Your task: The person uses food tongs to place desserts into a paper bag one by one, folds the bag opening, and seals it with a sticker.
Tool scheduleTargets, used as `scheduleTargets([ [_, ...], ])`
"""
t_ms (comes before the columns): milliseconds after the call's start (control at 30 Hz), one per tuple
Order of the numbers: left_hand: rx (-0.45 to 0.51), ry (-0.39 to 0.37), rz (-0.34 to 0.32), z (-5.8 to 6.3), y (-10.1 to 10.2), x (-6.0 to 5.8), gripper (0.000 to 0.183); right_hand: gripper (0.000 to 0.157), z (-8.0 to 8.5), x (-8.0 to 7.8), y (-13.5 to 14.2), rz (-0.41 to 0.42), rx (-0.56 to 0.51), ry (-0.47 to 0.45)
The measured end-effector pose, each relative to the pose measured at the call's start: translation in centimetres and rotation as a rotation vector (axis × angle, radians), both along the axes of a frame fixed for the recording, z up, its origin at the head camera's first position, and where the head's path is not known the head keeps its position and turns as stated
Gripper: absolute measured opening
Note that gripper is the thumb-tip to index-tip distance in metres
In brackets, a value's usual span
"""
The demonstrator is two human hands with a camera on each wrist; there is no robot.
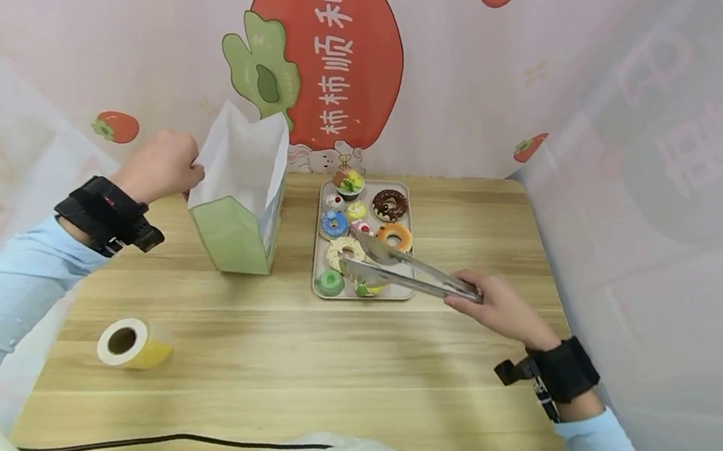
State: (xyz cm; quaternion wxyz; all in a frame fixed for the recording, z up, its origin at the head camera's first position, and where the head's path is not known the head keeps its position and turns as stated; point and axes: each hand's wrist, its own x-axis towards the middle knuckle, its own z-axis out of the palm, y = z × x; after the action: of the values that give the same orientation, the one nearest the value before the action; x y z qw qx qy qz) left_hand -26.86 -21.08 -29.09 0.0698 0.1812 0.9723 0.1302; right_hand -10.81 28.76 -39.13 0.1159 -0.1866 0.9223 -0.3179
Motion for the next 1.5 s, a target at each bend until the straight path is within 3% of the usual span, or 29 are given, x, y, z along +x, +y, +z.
scheduleTargets([
  [167, -0.002, 0.01, 0.009, 0.0, -0.3, 0.3, 0.022, 0.035, -3.2, 2.2, 1.1, -0.081, -0.004, -0.023],
  [333, -0.006, -0.01, 0.022, 0.0, -0.5, 0.4, 0.022, 0.034, -6.0, 2.9, 1.6, -0.123, -0.029, -0.04],
  [433, -0.004, -0.021, 0.029, 0.0, -0.5, 0.4, 0.023, 0.037, -7.1, 2.9, 1.7, -0.134, 0.014, -0.052],
  [867, -0.004, 0.0, 0.023, 0.1, -0.9, 0.8, 0.021, 0.042, -8.6, 1.6, 0.3, -0.097, 0.079, -0.074],
  [1033, 0.003, -0.026, 0.031, 0.0, -1.1, 1.0, 0.023, 0.042, -9.3, 1.2, -0.3, -0.092, 0.088, -0.068],
  [1500, 0.007, -0.064, 0.042, -0.1, -1.1, 0.7, 0.023, 0.041, -11.8, 1.6, -0.2, -0.125, -0.062, -0.037],
])
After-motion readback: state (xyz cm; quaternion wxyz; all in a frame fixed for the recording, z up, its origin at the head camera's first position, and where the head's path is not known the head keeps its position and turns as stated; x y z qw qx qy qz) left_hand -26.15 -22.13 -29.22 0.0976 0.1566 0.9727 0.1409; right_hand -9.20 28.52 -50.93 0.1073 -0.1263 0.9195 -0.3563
